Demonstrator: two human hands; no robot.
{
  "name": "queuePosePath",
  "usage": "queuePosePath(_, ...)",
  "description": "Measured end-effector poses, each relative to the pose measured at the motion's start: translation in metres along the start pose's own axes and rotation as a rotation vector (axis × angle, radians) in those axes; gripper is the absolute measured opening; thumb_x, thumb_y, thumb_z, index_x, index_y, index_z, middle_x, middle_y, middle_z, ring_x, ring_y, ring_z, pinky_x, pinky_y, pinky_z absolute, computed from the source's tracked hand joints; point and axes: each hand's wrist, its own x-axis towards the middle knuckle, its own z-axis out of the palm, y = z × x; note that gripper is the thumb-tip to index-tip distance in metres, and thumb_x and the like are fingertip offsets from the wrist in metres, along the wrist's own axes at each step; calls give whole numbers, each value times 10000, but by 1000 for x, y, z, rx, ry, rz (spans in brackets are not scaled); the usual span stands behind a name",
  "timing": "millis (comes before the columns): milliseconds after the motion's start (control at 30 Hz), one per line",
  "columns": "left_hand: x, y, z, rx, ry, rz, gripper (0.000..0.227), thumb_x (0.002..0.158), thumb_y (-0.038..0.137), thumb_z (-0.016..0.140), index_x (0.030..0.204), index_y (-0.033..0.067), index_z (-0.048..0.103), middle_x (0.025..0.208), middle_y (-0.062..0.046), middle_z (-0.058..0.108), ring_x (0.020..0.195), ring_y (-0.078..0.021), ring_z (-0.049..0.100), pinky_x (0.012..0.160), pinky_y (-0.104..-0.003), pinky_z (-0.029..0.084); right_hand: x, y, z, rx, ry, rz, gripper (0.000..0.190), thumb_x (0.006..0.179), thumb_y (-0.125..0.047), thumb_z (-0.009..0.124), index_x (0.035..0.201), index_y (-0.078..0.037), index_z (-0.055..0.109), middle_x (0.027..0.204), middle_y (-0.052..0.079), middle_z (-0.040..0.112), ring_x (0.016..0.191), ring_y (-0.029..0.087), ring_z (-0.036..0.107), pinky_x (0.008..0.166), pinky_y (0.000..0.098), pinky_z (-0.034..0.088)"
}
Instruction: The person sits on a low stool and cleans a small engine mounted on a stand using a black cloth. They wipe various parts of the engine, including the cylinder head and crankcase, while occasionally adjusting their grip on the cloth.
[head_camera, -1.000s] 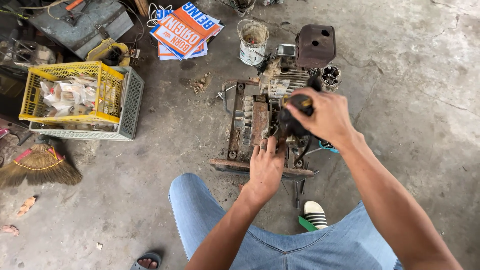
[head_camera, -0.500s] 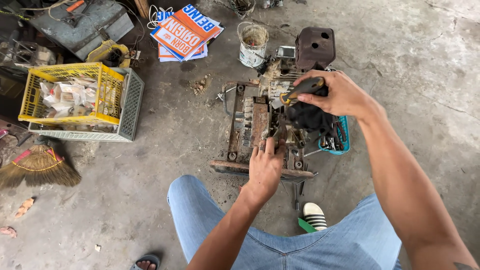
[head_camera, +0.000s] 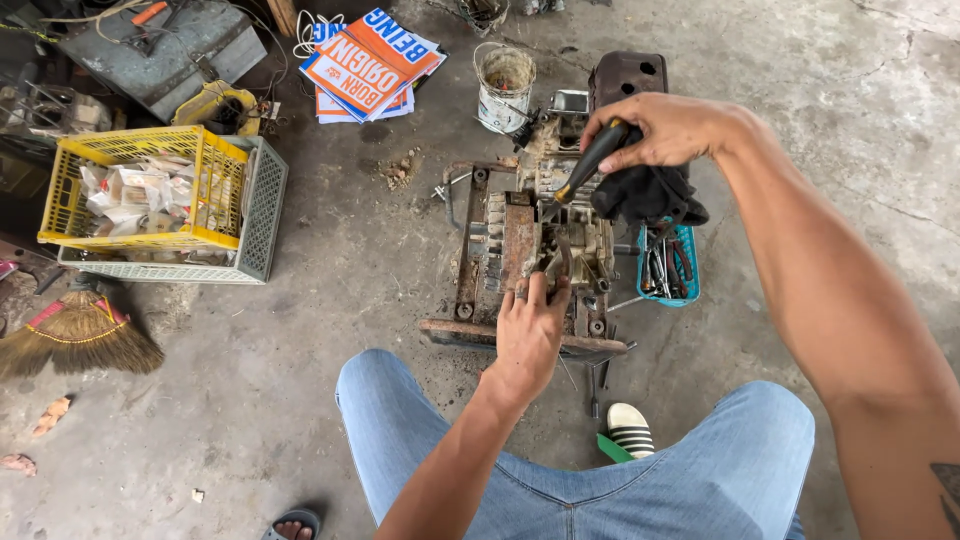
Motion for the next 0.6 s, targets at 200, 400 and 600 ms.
queuePosePath(200,5,6,-4,89,-270,-96,324,956,-10,643,1226,135,747,1119,-138,584,953,-234,680,790,-346,520,16,11,13,-129,-69,-72,358,817,-391,858,1114,-231,736,978,55,784,959,324,717,938,481,516)
queuePosePath(400,6,9,-10,102,-235,-104,297,958,-1,657,1200,138,761,1108,-138,596,941,-234,703,797,-356,554,11,-18,26,-430,-55,-87,479,658,-537,916,1020,-281,738,956,-3,800,986,331,743,900,508,557)
queuePosePath(600,10,13,-29,112,-246,-87,346,954,-14,648,1237,154,756,1092,-141,603,945,-246,706,774,-348,557,4,-46,40,-701,22,-173,281,851,-487,761,1070,-318,815,815,51,790,834,330,757,877,483,586)
